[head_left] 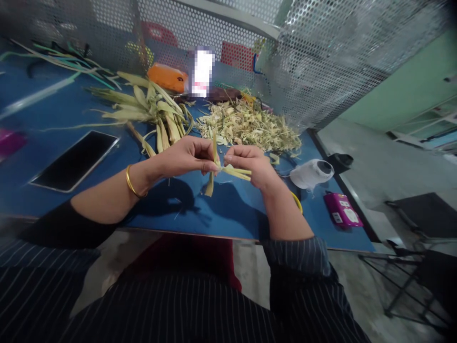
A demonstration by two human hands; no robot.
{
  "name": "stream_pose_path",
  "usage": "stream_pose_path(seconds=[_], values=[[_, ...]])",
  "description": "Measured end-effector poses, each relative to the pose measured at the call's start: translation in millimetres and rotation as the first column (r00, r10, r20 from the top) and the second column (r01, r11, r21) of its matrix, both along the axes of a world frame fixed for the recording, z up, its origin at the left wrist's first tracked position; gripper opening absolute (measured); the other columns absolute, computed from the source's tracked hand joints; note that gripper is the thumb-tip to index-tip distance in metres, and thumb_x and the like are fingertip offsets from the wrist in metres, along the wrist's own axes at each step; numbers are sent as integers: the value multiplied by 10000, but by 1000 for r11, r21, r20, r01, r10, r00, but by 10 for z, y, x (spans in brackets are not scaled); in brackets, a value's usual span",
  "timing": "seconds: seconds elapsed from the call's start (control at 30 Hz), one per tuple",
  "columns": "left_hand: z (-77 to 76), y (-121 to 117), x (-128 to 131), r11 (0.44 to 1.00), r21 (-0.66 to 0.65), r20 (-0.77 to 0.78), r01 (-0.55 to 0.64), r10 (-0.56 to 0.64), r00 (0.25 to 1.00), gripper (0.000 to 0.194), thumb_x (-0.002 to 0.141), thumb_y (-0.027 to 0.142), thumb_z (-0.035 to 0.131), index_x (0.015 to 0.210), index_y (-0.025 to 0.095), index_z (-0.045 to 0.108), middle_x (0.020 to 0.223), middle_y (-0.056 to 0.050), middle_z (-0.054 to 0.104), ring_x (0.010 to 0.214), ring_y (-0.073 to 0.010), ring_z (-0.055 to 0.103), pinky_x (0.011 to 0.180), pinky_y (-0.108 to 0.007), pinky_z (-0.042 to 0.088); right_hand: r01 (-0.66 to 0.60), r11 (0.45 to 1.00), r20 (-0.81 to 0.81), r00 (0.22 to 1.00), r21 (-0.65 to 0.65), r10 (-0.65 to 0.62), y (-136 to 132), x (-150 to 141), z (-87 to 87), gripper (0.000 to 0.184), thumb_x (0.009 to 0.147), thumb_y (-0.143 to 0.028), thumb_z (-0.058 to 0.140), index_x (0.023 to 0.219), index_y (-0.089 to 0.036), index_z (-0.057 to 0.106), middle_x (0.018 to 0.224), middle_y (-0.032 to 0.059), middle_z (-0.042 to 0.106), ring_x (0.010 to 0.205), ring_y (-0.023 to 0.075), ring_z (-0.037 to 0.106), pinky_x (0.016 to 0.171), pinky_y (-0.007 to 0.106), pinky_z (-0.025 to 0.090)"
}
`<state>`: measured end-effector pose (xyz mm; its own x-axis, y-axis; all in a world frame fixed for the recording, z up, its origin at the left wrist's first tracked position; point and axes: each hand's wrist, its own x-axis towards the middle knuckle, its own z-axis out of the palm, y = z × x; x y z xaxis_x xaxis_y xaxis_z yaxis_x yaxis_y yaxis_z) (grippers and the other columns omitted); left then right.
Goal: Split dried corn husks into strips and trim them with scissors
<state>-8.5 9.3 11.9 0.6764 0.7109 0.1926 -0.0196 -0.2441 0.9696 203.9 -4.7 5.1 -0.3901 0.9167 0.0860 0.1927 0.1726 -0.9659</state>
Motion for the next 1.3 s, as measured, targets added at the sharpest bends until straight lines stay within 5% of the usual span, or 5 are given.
stream_pose_path(seconds=[0.27,0.47,0.7,0.97,1.3], values=[[-176,149,34,860,92,162,-502,484,860,302,662,355,816,691,148,599,605,5,607,538,-91,553,531,-218,445,296,894,48,943,338,-330,-132,-362,-270,221,869,-301,551,680,-189,578,538,-45,446,509,90,387,534,242,313],[-146,111,11,924,199,-51,-325,341,939,247,646,278,799,630,146,591,537,17,589,500,-90,526,487,-208,408,81,705,302,865,704,-401,-215,-262,-96,209,917,-249,478,745,-190,580,758,34,605,717,140,526,671,276,367],[-29,-3,8,995,-97,-23,-5,3,1000,235,660,308,815,677,139,653,638,-41,682,531,-105,582,526,-231,485,22,995,53,998,96,-27,-21,-36,-16,221,800,-327,651,663,-171,577,579,-41,488,531,74,378,512,226,287],[-153,75,39,969,-164,218,-183,217,952,276,655,315,836,684,137,627,626,-8,646,540,-78,569,559,-208,482,-220,824,-460,886,-522,-54,21,-185,-230,122,753,-247,646,735,-154,569,491,-130,213,400,24,87,371,173,107],[-203,117,73,894,-209,207,-395,436,876,307,641,365,819,719,148,615,675,-12,649,582,-92,593,573,-222,495,86,872,-364,885,-481,-289,-149,-415,-271,143,790,-263,613,732,-202,497,524,-112,208,424,47,103,400,203,130]])
